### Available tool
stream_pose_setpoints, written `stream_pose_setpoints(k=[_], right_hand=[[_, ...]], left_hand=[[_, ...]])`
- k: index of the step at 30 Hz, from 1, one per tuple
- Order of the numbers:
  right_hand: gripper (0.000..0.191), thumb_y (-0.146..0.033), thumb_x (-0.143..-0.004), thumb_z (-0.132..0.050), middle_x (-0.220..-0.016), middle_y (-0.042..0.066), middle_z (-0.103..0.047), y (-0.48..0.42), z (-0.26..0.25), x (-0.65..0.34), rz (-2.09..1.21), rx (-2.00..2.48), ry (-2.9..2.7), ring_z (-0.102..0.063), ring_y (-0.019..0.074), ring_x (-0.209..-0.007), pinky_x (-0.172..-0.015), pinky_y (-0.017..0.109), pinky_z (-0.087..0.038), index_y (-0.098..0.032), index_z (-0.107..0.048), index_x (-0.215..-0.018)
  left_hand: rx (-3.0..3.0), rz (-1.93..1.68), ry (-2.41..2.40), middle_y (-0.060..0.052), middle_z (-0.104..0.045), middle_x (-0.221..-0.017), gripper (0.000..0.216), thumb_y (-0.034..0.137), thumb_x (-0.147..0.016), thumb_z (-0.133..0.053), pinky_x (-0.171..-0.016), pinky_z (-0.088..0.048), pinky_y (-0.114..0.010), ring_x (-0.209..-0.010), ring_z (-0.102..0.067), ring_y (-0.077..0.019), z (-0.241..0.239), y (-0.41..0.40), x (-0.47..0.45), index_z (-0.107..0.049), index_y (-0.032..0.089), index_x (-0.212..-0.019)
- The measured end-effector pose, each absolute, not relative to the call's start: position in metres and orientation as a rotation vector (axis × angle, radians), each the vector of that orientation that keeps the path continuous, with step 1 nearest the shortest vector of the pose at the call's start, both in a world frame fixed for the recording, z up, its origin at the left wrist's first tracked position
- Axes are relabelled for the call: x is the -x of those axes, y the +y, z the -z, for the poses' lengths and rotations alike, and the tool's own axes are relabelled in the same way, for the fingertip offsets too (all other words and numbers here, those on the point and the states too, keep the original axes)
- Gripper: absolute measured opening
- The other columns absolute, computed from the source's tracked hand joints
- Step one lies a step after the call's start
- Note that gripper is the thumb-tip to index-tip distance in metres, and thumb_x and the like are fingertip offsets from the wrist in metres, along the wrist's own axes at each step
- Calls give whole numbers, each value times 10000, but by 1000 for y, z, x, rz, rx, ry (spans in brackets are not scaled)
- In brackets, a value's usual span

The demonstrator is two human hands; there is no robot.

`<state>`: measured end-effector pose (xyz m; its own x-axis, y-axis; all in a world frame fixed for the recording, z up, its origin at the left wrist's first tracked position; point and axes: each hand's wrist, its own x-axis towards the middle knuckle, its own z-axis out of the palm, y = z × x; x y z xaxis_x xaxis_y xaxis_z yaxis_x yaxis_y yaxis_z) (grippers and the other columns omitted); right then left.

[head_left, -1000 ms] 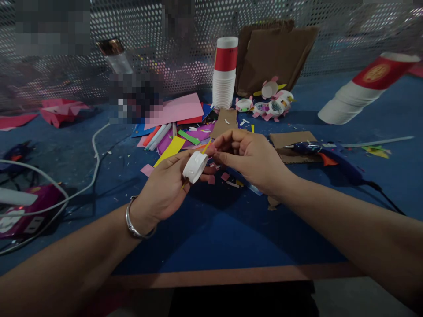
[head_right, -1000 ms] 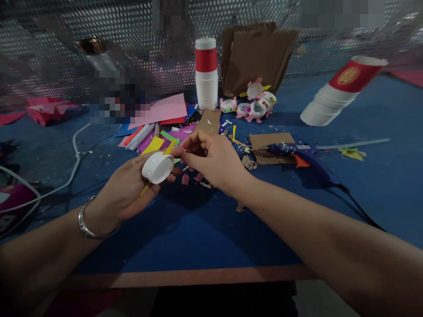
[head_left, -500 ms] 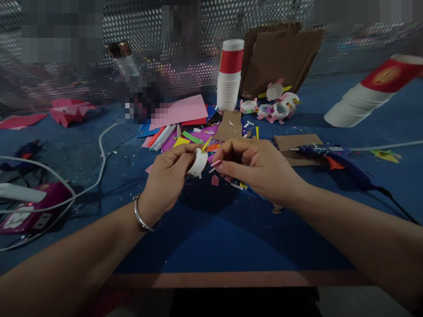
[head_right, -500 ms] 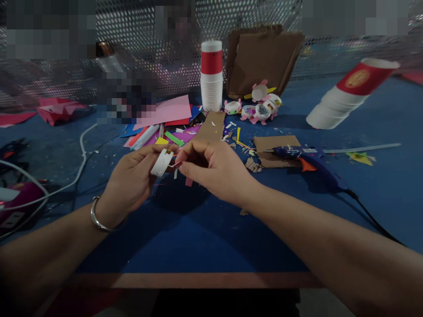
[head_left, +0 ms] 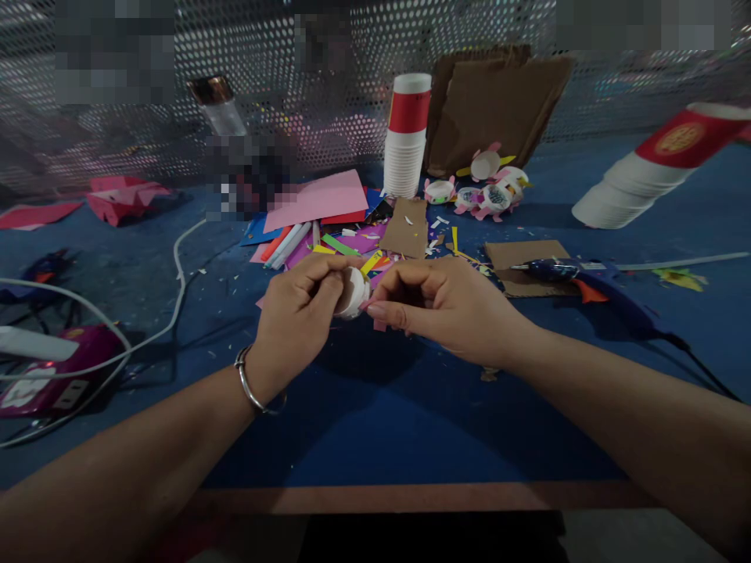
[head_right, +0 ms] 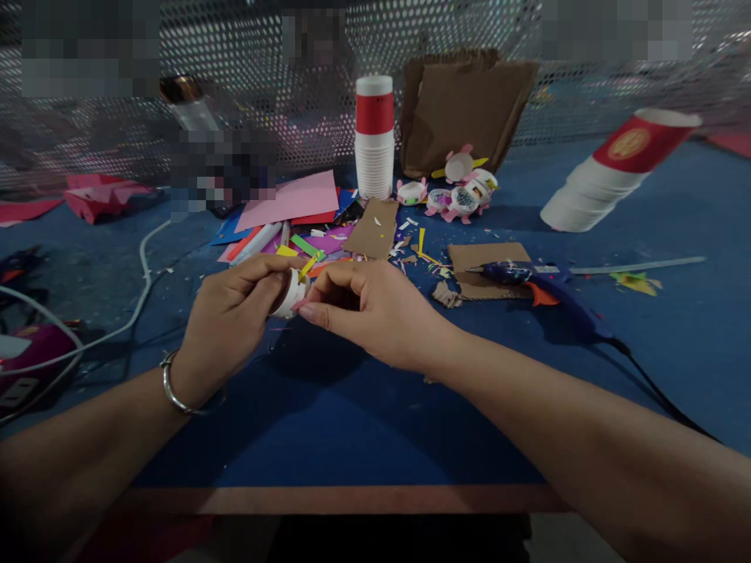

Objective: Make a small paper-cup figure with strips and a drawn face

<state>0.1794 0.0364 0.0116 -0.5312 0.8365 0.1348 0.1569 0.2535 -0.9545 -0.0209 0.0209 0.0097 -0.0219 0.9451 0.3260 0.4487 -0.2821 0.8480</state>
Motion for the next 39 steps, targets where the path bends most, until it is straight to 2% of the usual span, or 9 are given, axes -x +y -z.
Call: stream_pose_setpoints(k=[3,10,16,21,29,39], right_hand=[[155,-309,-904,-806,-778,11,-734,37,-12,-180,-1291,893,-1881,-648,152,-710,-645,296,-514,-208,-721,-823],[170,-318,-900,-796,-803,23,-746,37,-13,-181,-1279,903,-1904,-656,159,-737,-652,295,-508,-201,-710,-813],[295,-431,-860,-861,-778,17,-724,37,-12,-181,-1286,922,-1880,-611,146,-692,-629,292,-490,-198,-699,-777],[306,-440,-853,-874,-763,7,-718,38,-12,-181,-1296,910,-1882,-596,137,-664,-614,281,-479,-196,-706,-777],[308,-425,-838,-888,-746,2,-694,37,-14,-181,-1370,888,-1849,-579,128,-646,-598,282,-463,-193,-700,-762],[297,-387,-831,-898,-731,-10,-673,35,-17,-181,-1393,882,-1811,-555,120,-649,-610,286,-434,-199,-689,-736]], left_hand=[[-1805,-1267,1433,-9,-731,-777,312,137,-931,-587,-823,-509,-287,-740,-621,-183,-9,21,22,-873,258,-897],[-1920,-1260,1408,-22,-802,-933,301,154,-933,-594,-918,-533,-301,-845,-679,-199,-9,22,24,-869,276,-923],[-2068,-1250,1390,-35,-832,-1089,320,172,-986,-559,-970,-532,-294,-1012,-730,-202,-8,21,27,-864,259,-1028],[-2087,-1196,1397,-34,-837,-1110,327,181,-990,-546,-955,-535,-297,-1030,-735,-204,-8,22,28,-861,253,-1033],[-1994,-1200,1366,-35,-827,-996,313,187,-982,-571,-832,-526,-285,-923,-725,-196,-9,23,28,-874,261,-1005],[-1979,-1199,1368,-34,-817,-979,319,178,-980,-566,-778,-516,-278,-877,-716,-183,-10,22,26,-873,260,-1008]])
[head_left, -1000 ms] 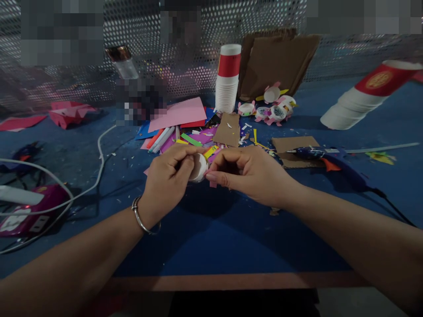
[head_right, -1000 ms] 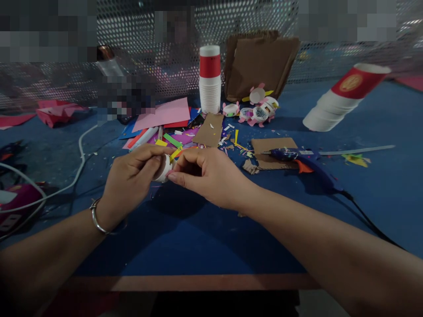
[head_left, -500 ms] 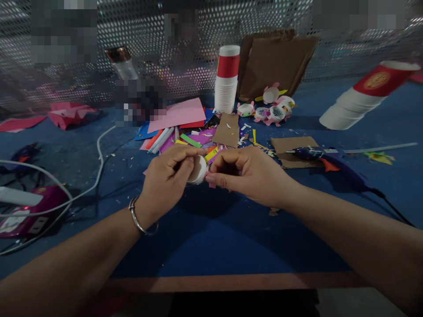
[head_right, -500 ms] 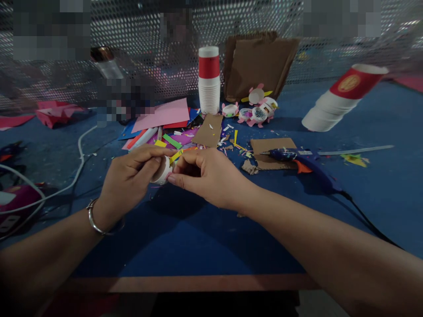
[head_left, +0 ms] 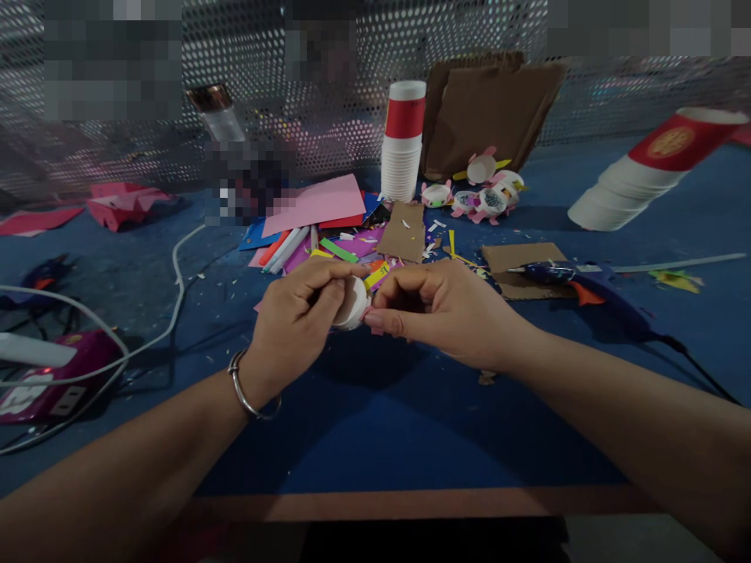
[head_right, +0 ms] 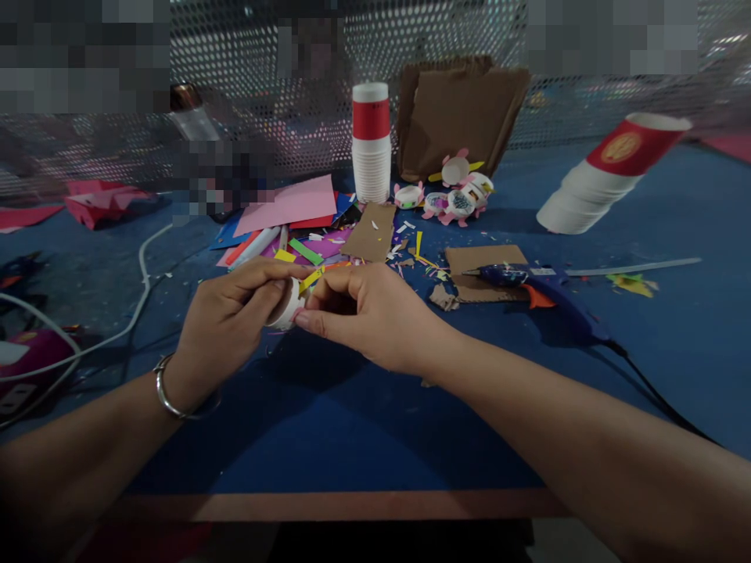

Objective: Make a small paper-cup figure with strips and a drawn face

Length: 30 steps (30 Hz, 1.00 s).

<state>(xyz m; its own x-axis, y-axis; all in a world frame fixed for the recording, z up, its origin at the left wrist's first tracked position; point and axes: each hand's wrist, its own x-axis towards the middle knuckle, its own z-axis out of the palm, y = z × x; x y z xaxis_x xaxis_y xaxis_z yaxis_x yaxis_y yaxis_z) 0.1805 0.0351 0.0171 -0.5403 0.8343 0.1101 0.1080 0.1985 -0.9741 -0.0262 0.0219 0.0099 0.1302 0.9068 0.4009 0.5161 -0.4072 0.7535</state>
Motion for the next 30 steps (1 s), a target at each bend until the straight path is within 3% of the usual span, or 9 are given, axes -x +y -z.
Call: stream_pose_setpoints(k=[20,30], right_hand=[[355,-484,-836,-875,-749,5,-684,38,-15,-182,-1361,906,-1870,-567,130,-682,-628,287,-435,-191,-691,-754],[330,-474,-844,-865,-768,10,-706,39,-13,-182,-1323,907,-1906,-602,141,-711,-655,292,-462,-191,-710,-777]], left_hand=[[-2151,-1194,1345,-32,-811,-963,348,145,-1002,-515,-750,-550,-256,-852,-735,-144,-4,24,30,-849,219,-1068],[-2239,-1248,1329,-49,-839,-1069,338,131,-1003,-530,-878,-575,-273,-978,-766,-160,-3,23,32,-851,208,-1074]])
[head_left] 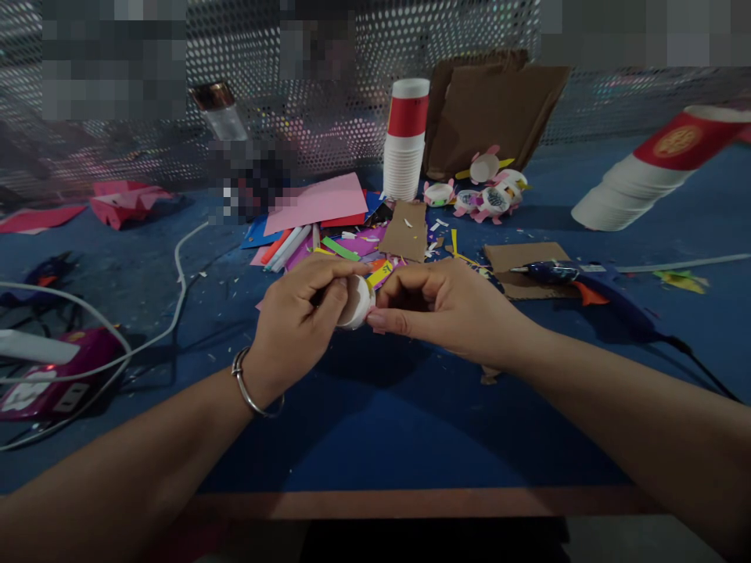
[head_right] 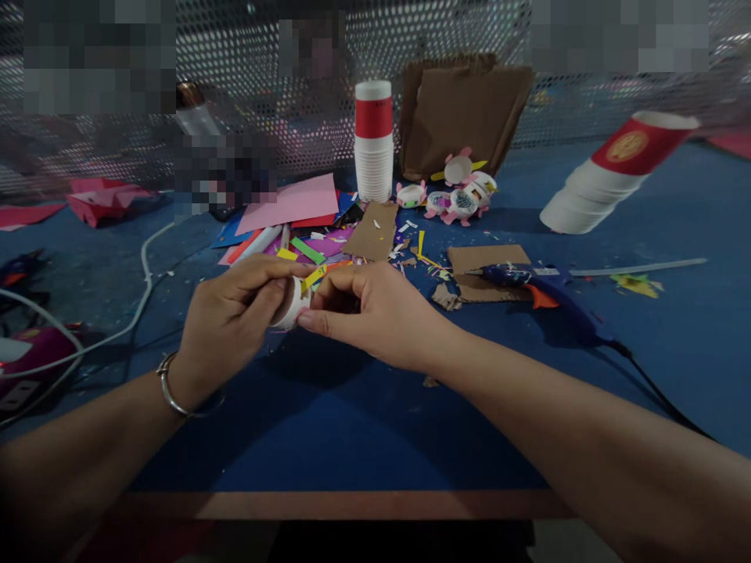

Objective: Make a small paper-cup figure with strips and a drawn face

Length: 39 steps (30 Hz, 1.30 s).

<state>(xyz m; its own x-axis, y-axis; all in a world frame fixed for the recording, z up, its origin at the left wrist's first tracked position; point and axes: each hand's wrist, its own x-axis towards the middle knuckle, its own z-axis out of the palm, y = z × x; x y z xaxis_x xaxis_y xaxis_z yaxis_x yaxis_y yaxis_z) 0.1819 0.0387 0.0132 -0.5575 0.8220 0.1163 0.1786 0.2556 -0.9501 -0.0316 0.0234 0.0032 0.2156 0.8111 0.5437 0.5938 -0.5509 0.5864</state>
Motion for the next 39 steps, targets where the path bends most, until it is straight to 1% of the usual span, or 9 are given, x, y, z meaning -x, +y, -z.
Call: stream_pose_setpoints(k=[7,15,19,27,32,34,36,38,39], right_hand=[[318,-458,-835,-876,-744,-3,-685,38,-14,-182,-1314,895,-1907,-583,134,-693,-635,283,-451,-188,-716,-779],[368,-510,-868,-861,-764,1,-687,38,-16,-182,-1358,867,-1900,-582,124,-682,-632,279,-462,-185,-709,-787],[392,-539,-885,-843,-765,5,-697,38,-15,-182,-1347,868,-1910,-595,124,-663,-626,284,-480,-191,-699,-779],[396,-539,-876,-859,-747,-8,-687,37,-18,-184,-1345,840,-1925,-586,113,-660,-613,262,-465,-180,-715,-791],[392,-531,-856,-882,-765,-3,-690,36,-18,-184,-1385,833,-1895,-584,115,-680,-620,261,-475,-182,-715,-793],[402,-546,-853,-881,-778,4,-700,37,-18,-184,-1395,833,-1885,-589,118,-681,-627,267,-483,-183,-715,-798],[403,-552,-871,-862,-786,14,-720,38,-19,-185,-1395,857,-1886,-585,117,-664,-615,272,-470,-182,-717,-805],[368,-526,-902,-837,-789,26,-746,40,-19,-187,-1374,898,-1891,-594,124,-659,-612,280,-463,-183,-725,-832],[336,-498,-919,-822,-793,32,-760,41,-18,-188,-1348,923,-1898,-609,133,-667,-619,285,-467,-183,-729,-854]], left_hand=[[-2271,-1252,1307,-72,-838,-1093,341,124,-1014,-527,-918,-587,-308,-1020,-769,-181,-2,23,32,-849,187,-1106],[-2224,-1231,1300,-25,-845,-1077,350,126,-1010,-527,-871,-591,-285,-983,-770,-161,-4,25,34,-850,235,-1090],[-2243,-1237,1295,-24,-845,-1092,350,124,-1008,-525,-899,-594,-287,-1013,-774,-160,-3,23,33,-845,241,-1088],[-2263,-1263,1310,-37,-836,-1124,343,142,-1020,-523,-957,-590,-329,-1053,-766,-184,-5,20,32,-840,254,-1087],[-2219,-1244,1316,-27,-838,-1141,337,177,-1021,-525,-983,-578,-359,-1078,-753,-210,-10,16,31,-845,280,-1034],[-2166,-1240,1339,-23,-838,-1092,324,186,-1010,-533,-921,-578,-339,-1010,-748,-205,-11,16,31,-845,273,-1014],[-2023,-1234,1402,-17,-823,-963,289,191,-987,-560,-786,-559,-308,-856,-714,-184,-10,19,30,-841,257,-996],[-1750,-1263,1427,-12,-780,-842,243,185,-957,-589,-664,-515,-281,-735,-655,-163,-7,25,29,-825,237,-973],[-1566,-1301,1387,-15,-766,-828,222,174,-940,-594,-637,-507,-269,-727,-650,-158,-5,29,28,-809,226,-957]])
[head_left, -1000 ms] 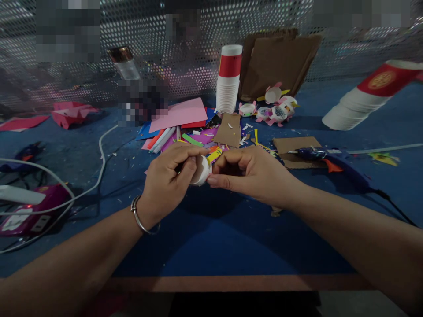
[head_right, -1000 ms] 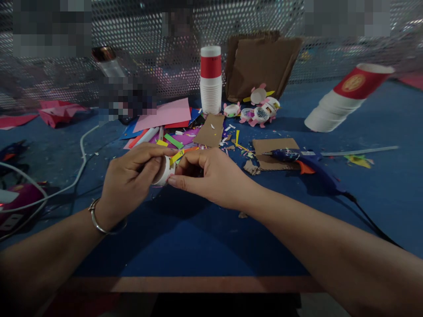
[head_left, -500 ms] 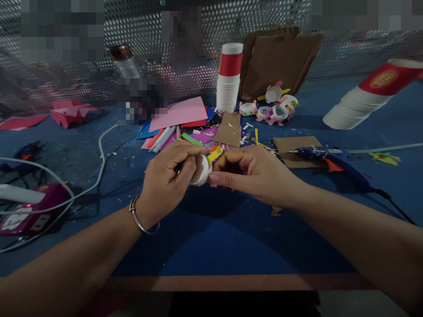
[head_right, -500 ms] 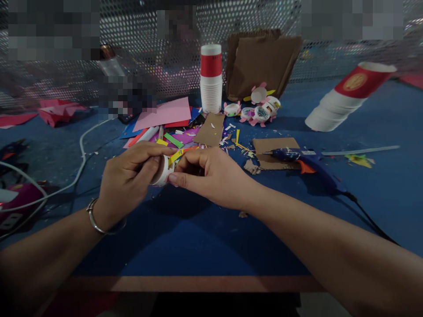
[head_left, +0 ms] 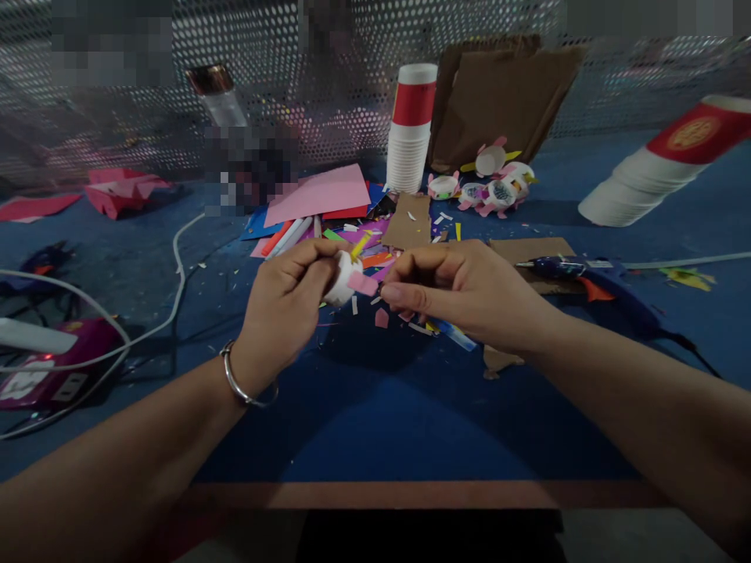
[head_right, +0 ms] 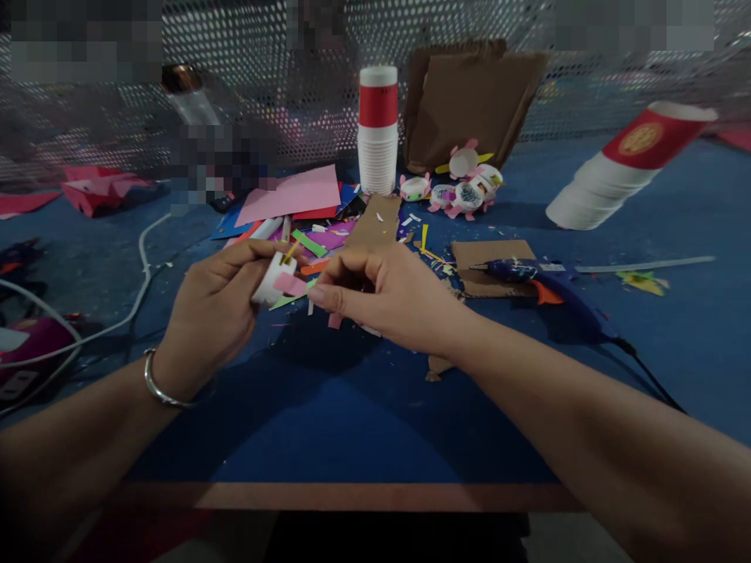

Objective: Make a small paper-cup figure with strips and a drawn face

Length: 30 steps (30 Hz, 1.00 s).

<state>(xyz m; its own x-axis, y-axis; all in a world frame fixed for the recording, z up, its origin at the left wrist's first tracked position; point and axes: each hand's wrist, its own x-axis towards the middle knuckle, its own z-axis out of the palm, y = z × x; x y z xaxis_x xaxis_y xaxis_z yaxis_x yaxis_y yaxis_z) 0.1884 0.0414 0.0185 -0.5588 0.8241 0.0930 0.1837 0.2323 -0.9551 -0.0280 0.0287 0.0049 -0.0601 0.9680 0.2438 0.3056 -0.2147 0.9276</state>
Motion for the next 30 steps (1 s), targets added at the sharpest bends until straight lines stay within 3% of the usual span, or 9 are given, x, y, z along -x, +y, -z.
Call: stream_pose_setpoints(k=[6,11,15,23,27,30], right_hand=[[93,-237,-978,-672,-852,47,-769,51,-4,-193,-709,1055,-2255,-676,189,-766,-721,329,-482,-183,-742,-949],[180,-209,-999,-612,-1078,151,-751,52,5,-190,-265,899,-2633,-655,313,-1083,-973,452,-500,-144,-772,-1050],[235,-206,-1024,-571,-1059,166,-708,50,6,-188,-192,892,-2730,-618,312,-1056,-997,483,-484,-119,-784,-1070],[107,-129,-952,-610,-958,90,-727,54,5,-190,-352,784,-2625,-616,253,-956,-923,422,-473,-169,-708,-938],[131,-176,-1018,-587,-928,78,-739,47,0,-191,-286,685,-2438,-659,235,-911,-846,392,-518,-182,-689,-936],[150,-190,-1049,-572,-1018,90,-774,39,-3,-191,-165,683,-2282,-715,246,-992,-909,415,-562,-209,-702,-976]], left_hand=[[-992,-1351,1256,-38,-772,-908,190,64,-857,-569,-706,-590,-263,-752,-709,-138,1,44,24,-715,180,-893],[-990,-1276,1275,-30,-767,-893,219,71,-901,-555,-717,-579,-259,-741,-696,-131,-3,41,25,-736,194,-905],[-988,-1262,1185,-43,-755,-896,218,114,-905,-560,-695,-550,-256,-763,-666,-144,2,40,26,-761,197,-891],[-948,-1229,1131,-28,-693,-828,140,111,-819,-585,-678,-533,-258,-712,-598,-131,9,43,30,-697,185,-783],[-832,-1204,1099,-23,-676,-800,142,92,-802,-593,-671,-586,-255,-689,-597,-130,5,43,30,-699,185,-782],[-797,-1156,1156,-36,-682,-782,153,95,-812,-597,-714,-638,-268,-693,-630,-137,0,42,28,-685,184,-725]])
